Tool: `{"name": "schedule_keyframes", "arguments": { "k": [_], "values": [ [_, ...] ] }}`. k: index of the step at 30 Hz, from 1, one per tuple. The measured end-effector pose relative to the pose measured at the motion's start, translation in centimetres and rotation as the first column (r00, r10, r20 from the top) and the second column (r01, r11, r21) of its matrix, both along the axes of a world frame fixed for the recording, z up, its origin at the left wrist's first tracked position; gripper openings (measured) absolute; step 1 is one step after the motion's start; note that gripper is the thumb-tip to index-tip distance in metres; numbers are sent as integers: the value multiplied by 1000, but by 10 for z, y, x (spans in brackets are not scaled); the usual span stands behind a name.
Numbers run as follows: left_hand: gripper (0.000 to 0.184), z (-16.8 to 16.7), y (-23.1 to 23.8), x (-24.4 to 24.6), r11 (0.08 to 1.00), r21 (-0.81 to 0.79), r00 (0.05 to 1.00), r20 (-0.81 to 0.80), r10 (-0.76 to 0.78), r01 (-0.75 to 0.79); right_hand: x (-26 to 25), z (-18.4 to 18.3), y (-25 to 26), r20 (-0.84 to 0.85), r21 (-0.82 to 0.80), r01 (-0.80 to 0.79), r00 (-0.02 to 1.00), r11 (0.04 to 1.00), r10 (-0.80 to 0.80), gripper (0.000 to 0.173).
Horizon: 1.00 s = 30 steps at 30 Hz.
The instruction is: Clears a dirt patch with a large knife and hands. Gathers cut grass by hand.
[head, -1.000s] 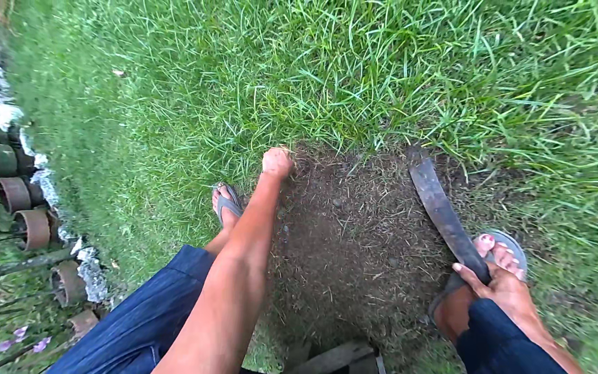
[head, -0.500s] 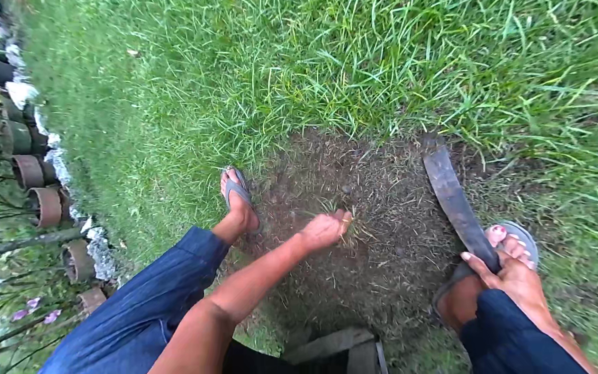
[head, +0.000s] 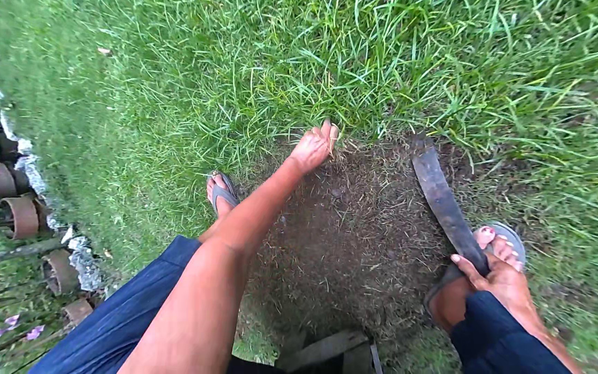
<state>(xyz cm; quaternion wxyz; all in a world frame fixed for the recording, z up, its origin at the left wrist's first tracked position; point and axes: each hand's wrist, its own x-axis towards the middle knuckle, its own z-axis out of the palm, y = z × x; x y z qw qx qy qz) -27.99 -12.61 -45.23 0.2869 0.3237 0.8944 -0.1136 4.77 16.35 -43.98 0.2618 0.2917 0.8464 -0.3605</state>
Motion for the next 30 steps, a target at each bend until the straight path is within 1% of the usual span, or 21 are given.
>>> {"name": "schedule_keyframes", "arguments": {
  "k": [6, 10, 12, 15, 18, 20, 24, 28, 30],
  "values": [
    [42, -8, 17, 3, 989, -112, 993, -85, 88, -97, -2, 3, -2, 8, 2, -2, 1000, 1000, 2, 43],
    [44, -13, 31, 3, 955, -245, 985, -84, 151, -168, -2, 3, -2, 6, 7, 6, 1000, 1000, -6, 42],
    [46, -14, 36, 0, 942, -282, 983, -76, 167, -182, -1, 1, -2, 1, 11, 3, 1000, 1000, -4, 43],
    [47, -14, 42, -3, 930, -289, 974, -62, 217, -225, -3, 2, -1, 1, 4, 3, 1000, 1000, -3, 42],
    [44, -14, 43, 2, 919, -285, 961, -52, 271, -274, -4, 4, -3, 12, -7, 2, 1000, 1000, -2, 40],
    [43, -11, 44, 0, 920, -272, 958, -34, 284, -282, -3, 2, -1, 0, -14, -1, 1000, 1000, 1, 41],
    [43, -6, 44, -13, 925, -296, 967, 20, 254, -237, 0, 0, 0, -3, -12, -6, 1000, 1000, 6, 43],
    [44, -10, 53, -7, 879, -296, 923, -24, 384, -373, -1, 0, 1, -19, -14, -14, 1000, 1000, 14, 42],
    [43, -13, 56, 0, 864, -302, 911, -43, 411, -404, 0, -2, 2, -24, -12, -16, 1000, 1000, 16, 43]
  ]
}}
